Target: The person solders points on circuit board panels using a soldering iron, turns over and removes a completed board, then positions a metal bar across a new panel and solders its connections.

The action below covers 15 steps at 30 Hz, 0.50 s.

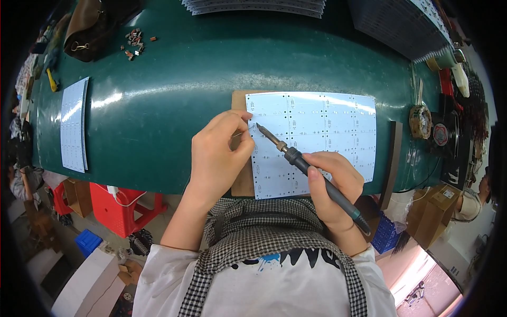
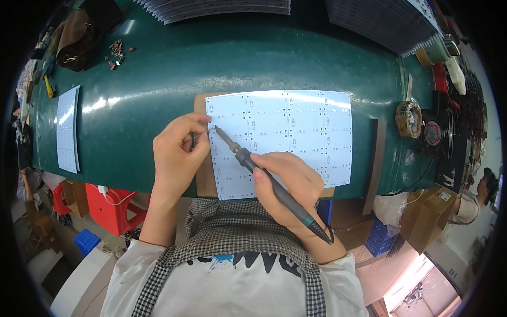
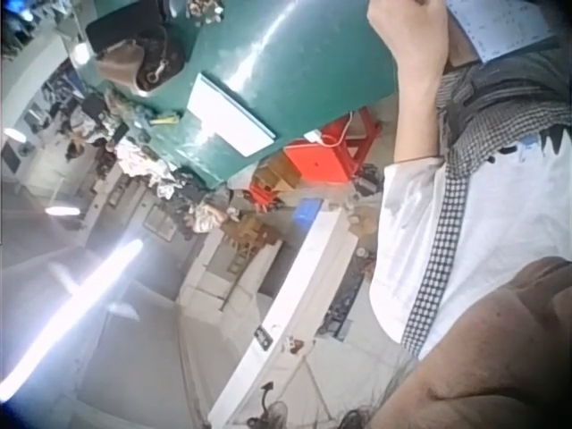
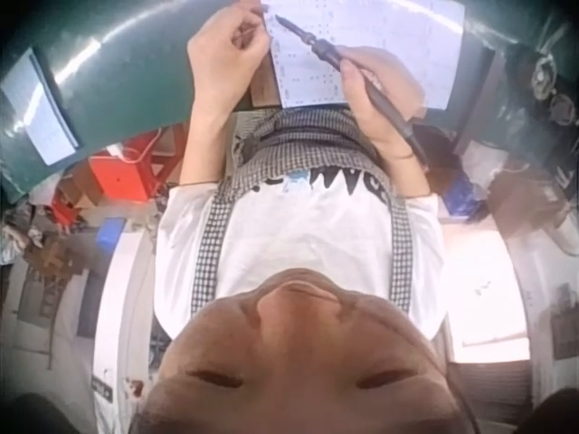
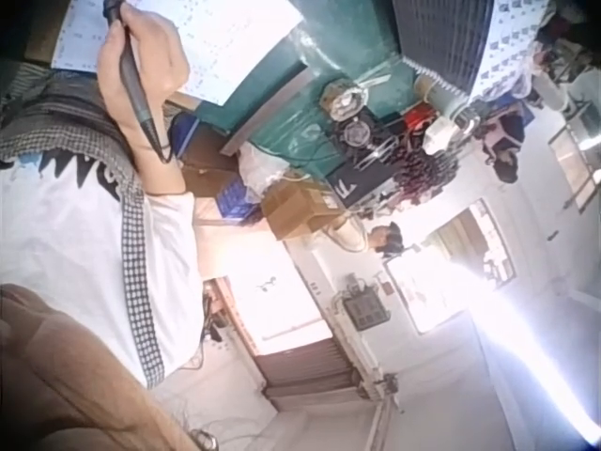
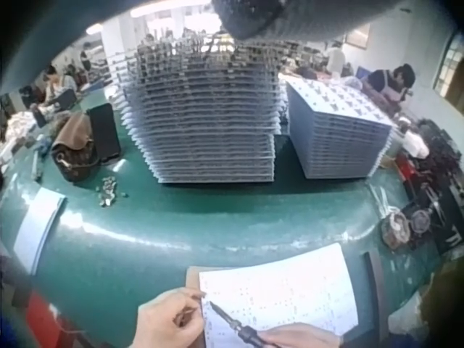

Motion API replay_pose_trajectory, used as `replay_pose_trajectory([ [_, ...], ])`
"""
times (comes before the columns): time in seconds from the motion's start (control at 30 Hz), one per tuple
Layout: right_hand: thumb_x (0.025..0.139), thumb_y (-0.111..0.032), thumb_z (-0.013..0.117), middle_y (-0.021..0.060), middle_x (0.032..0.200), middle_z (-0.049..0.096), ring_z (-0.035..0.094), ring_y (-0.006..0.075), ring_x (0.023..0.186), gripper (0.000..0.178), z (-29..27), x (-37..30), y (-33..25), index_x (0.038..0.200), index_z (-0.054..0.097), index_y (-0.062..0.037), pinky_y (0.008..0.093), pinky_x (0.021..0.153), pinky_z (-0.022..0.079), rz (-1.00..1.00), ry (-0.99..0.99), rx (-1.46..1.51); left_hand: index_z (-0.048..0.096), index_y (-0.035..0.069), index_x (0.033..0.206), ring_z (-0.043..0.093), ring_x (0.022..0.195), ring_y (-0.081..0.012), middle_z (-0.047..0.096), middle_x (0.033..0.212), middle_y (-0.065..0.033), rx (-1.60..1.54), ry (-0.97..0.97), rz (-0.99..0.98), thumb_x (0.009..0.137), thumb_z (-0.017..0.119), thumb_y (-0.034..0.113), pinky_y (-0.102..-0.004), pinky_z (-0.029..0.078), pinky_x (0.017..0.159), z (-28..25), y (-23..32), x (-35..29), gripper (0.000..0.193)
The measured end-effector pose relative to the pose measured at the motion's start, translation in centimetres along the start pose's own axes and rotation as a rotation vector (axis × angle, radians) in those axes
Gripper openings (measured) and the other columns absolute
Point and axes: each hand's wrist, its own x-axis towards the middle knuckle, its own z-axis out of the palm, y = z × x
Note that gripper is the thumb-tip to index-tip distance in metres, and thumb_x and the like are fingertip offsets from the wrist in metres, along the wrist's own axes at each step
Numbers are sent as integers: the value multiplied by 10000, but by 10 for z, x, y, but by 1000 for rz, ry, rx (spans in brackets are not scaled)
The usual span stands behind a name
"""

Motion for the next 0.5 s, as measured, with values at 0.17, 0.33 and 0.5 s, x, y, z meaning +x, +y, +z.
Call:
replay_pose_trajectory([
  [0.17,762,8,659,157,790,676,670,249,687,172,1,-1,1,929,672,46,300,613,529,-27,-2,-20,542,3,759,675,764,-236,679,975,-112,67,51,48,723,632,-21,-300,542,634,6,-1,-2,100],
  [0.33,761,7,662,155,786,675,672,249,682,182,4,-3,1,939,668,43,293,604,529,-47,-11,-13,542,9,746,654,683,-221,676,975,-103,99,74,44,721,634,-18,-299,518,588,11,0,-5,99],
  [0.5,763,-4,662,157,788,674,672,248,680,181,3,-9,-2,937,666,45,287,601,527,-35,-19,-12,576,11,762,634,633,-208,672,1004,-95,152,31,23,723,639,-12,-292,508,573,8,4,-6,78],
])
